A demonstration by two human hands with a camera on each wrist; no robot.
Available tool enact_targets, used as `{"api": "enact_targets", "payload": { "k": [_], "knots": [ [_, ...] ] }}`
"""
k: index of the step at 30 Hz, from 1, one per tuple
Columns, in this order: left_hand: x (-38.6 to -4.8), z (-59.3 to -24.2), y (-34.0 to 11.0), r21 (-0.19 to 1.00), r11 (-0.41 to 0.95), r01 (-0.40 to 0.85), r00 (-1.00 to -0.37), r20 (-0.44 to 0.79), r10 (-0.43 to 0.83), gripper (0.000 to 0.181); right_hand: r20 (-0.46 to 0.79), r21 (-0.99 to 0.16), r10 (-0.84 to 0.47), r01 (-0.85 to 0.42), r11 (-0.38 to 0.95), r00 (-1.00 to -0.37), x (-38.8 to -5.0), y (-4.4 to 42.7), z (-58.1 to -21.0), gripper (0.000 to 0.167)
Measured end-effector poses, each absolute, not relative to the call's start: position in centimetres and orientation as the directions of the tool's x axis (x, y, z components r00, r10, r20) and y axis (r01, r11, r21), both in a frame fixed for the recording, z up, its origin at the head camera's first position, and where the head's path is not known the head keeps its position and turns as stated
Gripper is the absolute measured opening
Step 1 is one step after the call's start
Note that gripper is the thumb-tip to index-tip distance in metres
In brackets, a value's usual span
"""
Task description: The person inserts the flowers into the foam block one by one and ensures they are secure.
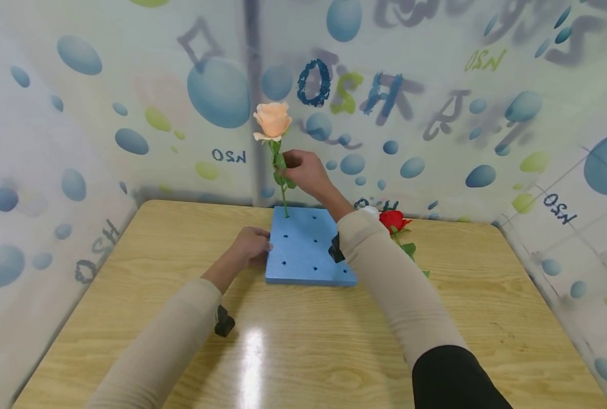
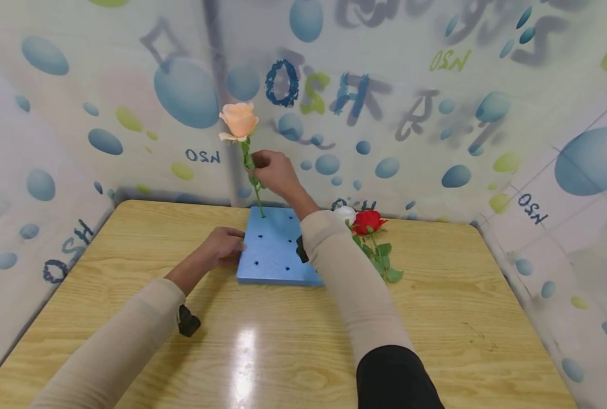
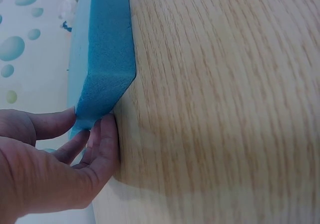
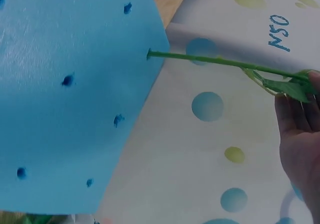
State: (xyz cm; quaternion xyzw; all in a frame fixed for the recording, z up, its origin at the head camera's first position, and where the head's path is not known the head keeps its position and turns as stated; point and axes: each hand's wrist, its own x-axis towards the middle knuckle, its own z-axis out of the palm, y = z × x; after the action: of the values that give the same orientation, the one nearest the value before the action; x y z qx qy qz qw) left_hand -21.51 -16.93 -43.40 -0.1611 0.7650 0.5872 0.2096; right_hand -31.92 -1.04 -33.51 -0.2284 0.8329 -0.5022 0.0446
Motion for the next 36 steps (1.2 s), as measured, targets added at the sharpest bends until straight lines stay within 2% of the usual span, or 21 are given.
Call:
{"api": "enact_targets", "payload": {
  "k": [5, 10, 22, 31, 36],
  "knots": [
    [-21.6, -43.4, -16.9, 0.827, 0.267, -0.494, -0.859, -0.512, -0.004, 0.047, 0.17, -0.864, -0.474, -0.362, 0.35, -0.864, -31.8, 0.1, -32.8, 0.037],
    [-21.6, -43.4, -16.9, 0.825, 0.272, -0.496, -0.858, -0.514, -0.007, 0.048, 0.173, -0.877, -0.454, -0.346, 0.332, -0.874, -32.0, 1.7, -32.3, 0.035],
    [-21.6, -43.5, -16.8, 0.824, 0.274, -0.497, -0.858, -0.514, -0.01, 0.049, 0.081, -0.962, -0.321, -0.159, 0.224, -0.944, -33.5, 6.3, -31.8, 0.043],
    [-21.4, -43.4, -16.8, 0.826, 0.291, -0.483, -0.864, -0.503, -0.005, 0.049, -0.017, -0.993, -0.214, -0.008, 0.117, -0.977, -33.6, 10.3, -31.7, 0.045],
    [-21.4, -43.4, -16.8, 0.826, 0.297, -0.48, -0.865, -0.501, -0.003, 0.049, -0.054, -0.996, -0.207, 0.039, 0.075, -0.977, -33.3, 12.2, -31.4, 0.049]
  ]
}}
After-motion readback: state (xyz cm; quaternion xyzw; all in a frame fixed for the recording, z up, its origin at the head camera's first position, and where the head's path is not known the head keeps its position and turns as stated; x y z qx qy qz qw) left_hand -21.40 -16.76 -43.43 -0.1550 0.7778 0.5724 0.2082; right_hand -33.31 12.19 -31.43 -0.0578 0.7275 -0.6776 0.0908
